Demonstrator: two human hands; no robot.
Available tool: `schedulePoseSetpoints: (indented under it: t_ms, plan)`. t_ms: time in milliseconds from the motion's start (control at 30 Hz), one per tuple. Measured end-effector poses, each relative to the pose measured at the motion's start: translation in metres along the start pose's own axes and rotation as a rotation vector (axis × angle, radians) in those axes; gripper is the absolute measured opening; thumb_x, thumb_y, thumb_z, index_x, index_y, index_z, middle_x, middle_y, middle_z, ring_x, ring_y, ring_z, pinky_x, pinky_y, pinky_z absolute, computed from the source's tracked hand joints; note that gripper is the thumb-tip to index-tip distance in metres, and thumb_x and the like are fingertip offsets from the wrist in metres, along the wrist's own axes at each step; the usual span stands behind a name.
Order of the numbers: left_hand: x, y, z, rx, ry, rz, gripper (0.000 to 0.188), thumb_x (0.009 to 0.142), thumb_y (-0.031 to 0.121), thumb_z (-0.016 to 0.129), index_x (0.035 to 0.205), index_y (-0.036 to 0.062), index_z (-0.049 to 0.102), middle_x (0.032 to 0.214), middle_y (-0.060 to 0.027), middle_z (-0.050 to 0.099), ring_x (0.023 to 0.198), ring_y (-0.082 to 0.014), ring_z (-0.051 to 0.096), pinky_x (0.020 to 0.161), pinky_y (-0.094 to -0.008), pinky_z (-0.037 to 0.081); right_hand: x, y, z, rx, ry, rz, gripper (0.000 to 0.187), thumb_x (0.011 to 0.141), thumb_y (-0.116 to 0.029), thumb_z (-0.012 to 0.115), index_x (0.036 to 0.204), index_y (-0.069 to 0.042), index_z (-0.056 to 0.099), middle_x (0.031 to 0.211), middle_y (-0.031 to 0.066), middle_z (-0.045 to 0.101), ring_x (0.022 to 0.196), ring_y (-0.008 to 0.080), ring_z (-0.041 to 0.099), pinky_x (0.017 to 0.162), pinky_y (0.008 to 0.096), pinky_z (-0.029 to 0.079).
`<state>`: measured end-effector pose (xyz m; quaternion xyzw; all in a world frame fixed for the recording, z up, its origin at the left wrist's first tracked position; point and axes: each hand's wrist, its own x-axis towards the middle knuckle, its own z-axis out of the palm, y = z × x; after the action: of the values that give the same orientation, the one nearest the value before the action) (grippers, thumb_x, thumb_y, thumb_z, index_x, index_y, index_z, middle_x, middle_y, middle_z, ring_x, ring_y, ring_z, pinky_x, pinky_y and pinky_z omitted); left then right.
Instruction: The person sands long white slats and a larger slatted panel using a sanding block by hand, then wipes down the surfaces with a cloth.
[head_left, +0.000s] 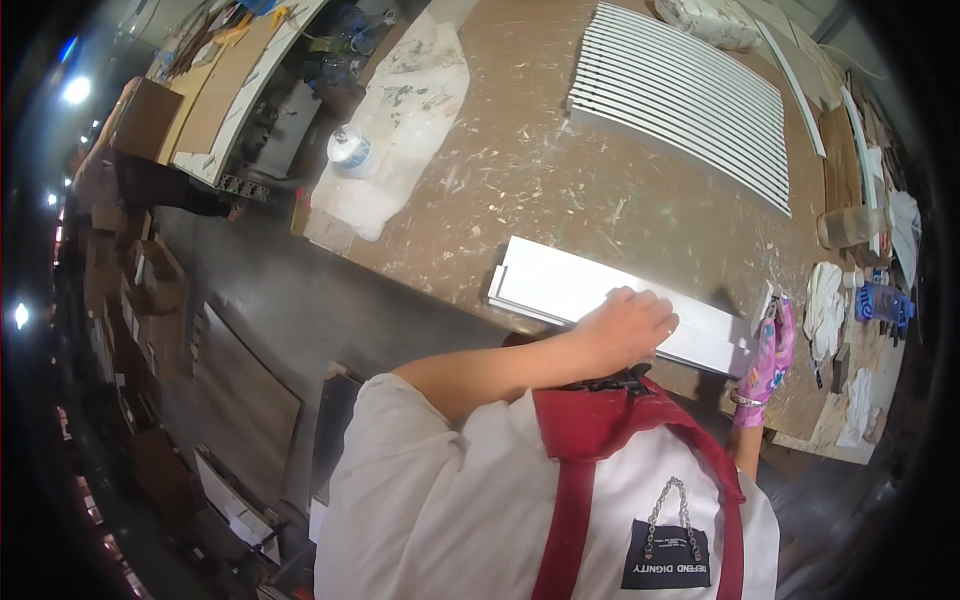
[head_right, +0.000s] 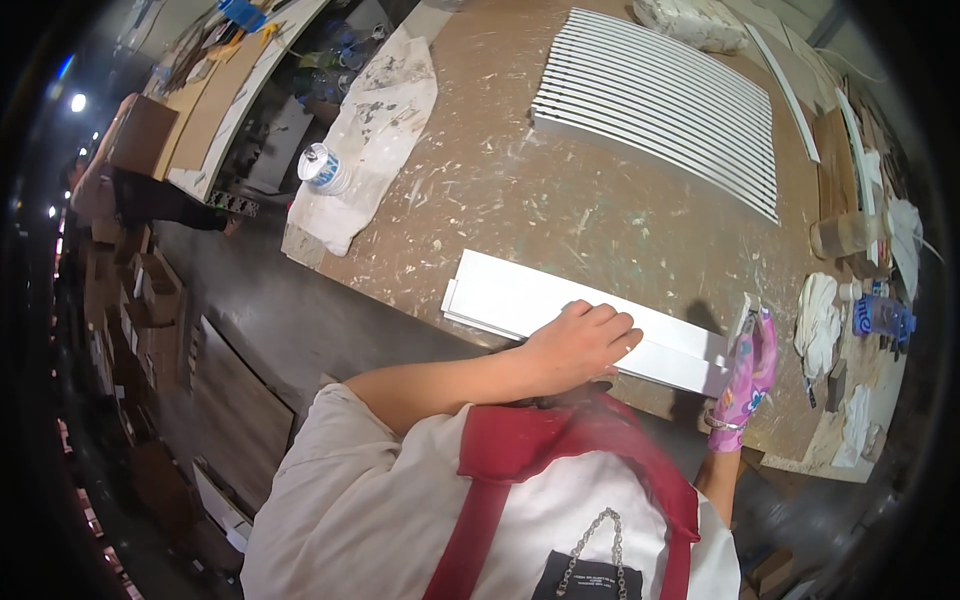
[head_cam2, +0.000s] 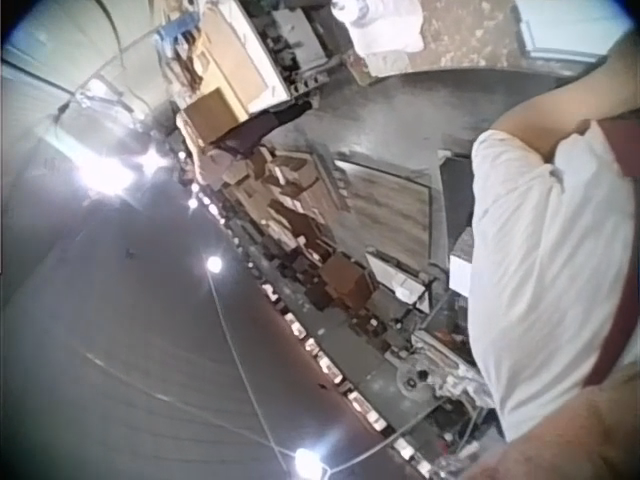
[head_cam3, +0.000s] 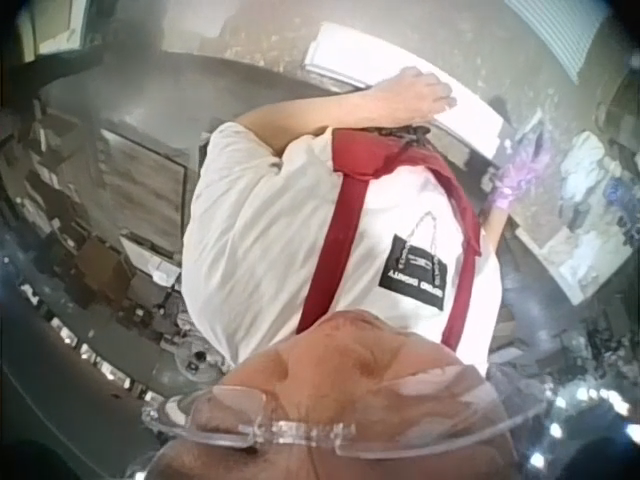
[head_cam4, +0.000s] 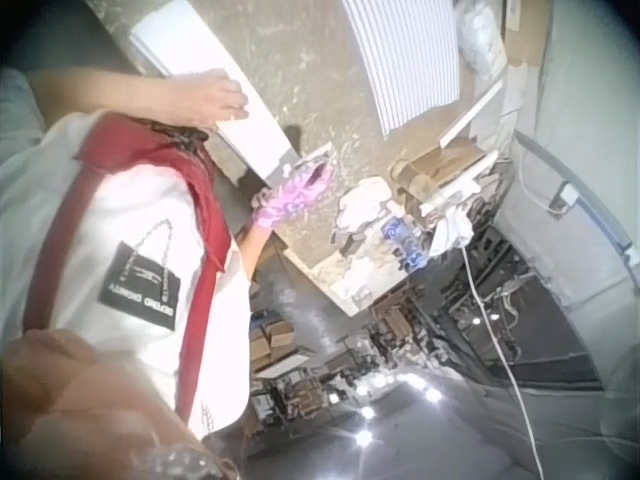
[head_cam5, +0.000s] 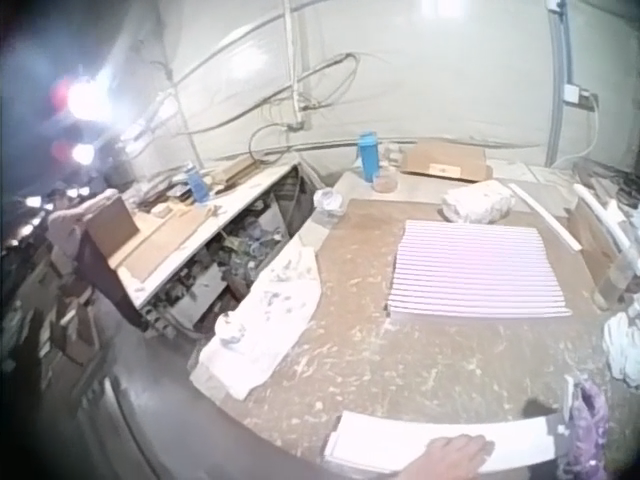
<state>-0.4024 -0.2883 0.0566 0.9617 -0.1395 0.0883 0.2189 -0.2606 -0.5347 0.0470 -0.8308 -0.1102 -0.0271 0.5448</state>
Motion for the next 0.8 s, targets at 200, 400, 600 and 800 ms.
schedulePoseSetpoints:
  t_ms: [200,400,600,800]
  plan:
    - [-0.004,0.001,0.0,0.02,0.048,-0.001,0.055,0.07,0.031,0.073,0.115,0.007,0.054,0.101,-0.0025,0.051,0.093,-0.0164,0.049,0.075,-0.0307,0.037,0.003,0.007,0.001,0.005,-0.021,-0.036,0.048,0.093,-0.019,0.056,0.135,0.002,0.045,0.136,0.0141,0.048,0.127,0.0255,0.044,0.107,0.0368,0.032]
    - [-0.004,0.001,0.001,-0.005,0.053,0.009,0.052,0.074,0.032,0.071,0.116,0.0069,0.054,0.105,-0.0031,0.051,0.098,-0.0167,0.05,0.077,-0.0307,0.038,0.016,-0.02,0.012,-0.109,-0.155,-0.034,0.041,0.093,-0.015,0.055,0.128,0.003,0.05,0.132,0.0142,0.052,0.123,0.0254,0.049,0.103,0.0373,0.039]
    - [-0.008,-0.008,0.024,-0.081,0.284,0.008,0.043,0.08,0.03,0.064,0.116,0.0067,0.059,0.119,-0.0115,0.056,0.112,-0.0319,0.053,0.096,-0.0448,0.041,0.018,-0.169,0.147,-0.323,-1.07,-0.773,0.043,0.087,-0.037,0.054,0.118,-0.006,0.057,0.109,0.019,0.058,0.102,0.0367,0.057,0.091,0.0427,0.045]
    - [-0.005,-0.005,0.025,-0.42,0.012,-0.146,0.047,0.079,0.026,0.065,0.121,0.0072,0.057,0.123,-0.0137,0.055,0.117,-0.0357,0.051,0.099,-0.0481,0.039,-0.01,-0.204,0.24,-0.377,-1.342,-1.292,0.024,0.079,-0.028,0.061,0.092,-0.008,0.062,0.091,0.0129,0.06,0.085,0.0333,0.061,0.075,0.0427,0.051]
